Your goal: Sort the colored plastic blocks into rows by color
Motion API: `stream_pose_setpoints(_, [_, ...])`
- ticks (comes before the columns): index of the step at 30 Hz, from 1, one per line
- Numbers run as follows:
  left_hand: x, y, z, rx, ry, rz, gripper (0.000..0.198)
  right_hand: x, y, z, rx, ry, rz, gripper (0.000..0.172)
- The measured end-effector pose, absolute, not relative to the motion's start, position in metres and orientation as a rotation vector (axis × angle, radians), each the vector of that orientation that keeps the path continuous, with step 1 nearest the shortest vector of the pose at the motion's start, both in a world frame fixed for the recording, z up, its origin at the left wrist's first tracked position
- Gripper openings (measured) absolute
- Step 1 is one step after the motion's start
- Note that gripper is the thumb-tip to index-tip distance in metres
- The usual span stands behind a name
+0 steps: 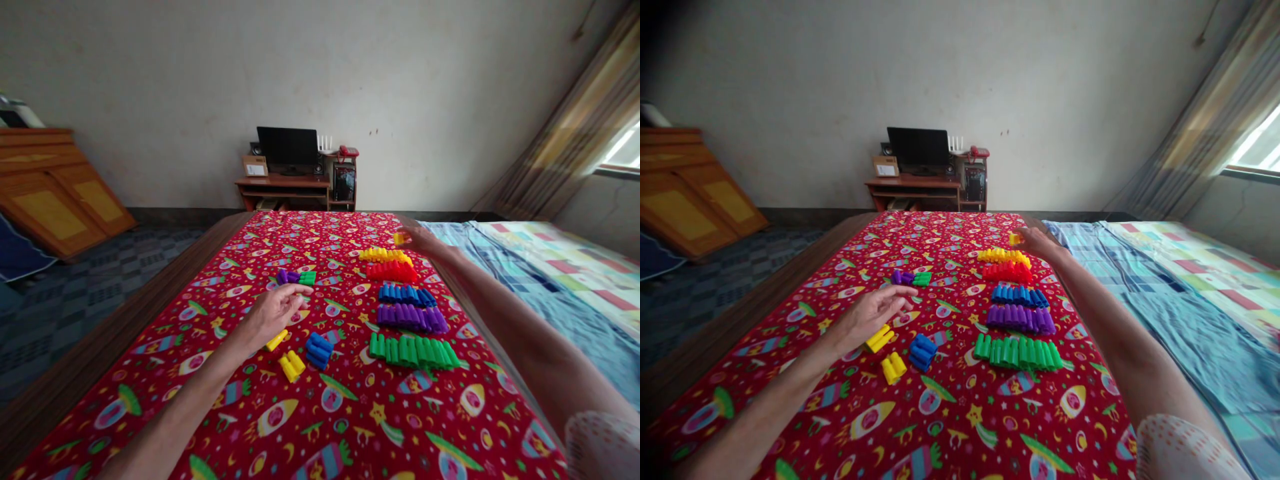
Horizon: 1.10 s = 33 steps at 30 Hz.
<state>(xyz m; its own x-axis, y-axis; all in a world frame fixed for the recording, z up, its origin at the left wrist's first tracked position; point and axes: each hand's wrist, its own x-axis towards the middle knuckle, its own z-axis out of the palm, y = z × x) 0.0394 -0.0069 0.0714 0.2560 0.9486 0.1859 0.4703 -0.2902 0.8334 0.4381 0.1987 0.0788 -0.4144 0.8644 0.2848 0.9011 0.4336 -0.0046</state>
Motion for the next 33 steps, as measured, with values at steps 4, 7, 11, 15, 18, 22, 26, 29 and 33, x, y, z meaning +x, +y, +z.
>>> stream_pose_setpoints(4, [0.039,-0.008,0.071,1.904,1.289,0.948,0.034,0.411,0.202,0.084,-1.605,-2.605,-0.207,0.039])
stream_pose_setpoints(7, [0.037,-0.008,0.073,1.926,1.294,0.948,0.034,0.402,0.199,0.084,-1.63,-2.63,-0.22,0.039])
stream_pose_setpoints(11, [0.037,-0.008,0.073,1.939,1.274,0.944,0.034,0.402,0.194,0.084,-1.626,-2.63,-0.227,0.04])
stream_pose_setpoints(15, [0.033,-0.004,0.072,1.996,1.286,0.935,0.035,0.406,0.188,0.092,-1.535,-2.628,-0.245,0.034])
stream_pose_setpoints(18, [0.02,0.001,0.07,2.161,1.362,0.865,0.036,0.401,0.183,0.102,-1.417,-2.643,-0.249,0.032])
stream_pose_setpoints(22, [0.001,0.013,0.061,2.375,1.533,0.723,0.035,0.385,0.184,0.111,-1.37,-2.63,-0.2,0.031])
stream_pose_setpoints(26, [-0.008,0.02,0.049,2.41,1.591,0.672,0.037,0.382,0.195,0.107,-1.721,-2.483,-0.231,0.03])
stream_pose_setpoints(29, [-0.007,0.021,0.046,2.405,1.583,0.668,0.037,0.389,0.203,0.096,-1.835,-2.425,-0.229,0.029])
stream_pose_setpoints(33, [-0.005,0.021,0.046,2.397,1.556,0.676,0.037,0.394,0.215,0.084,-1.871,-2.46,-0.153,0.023])
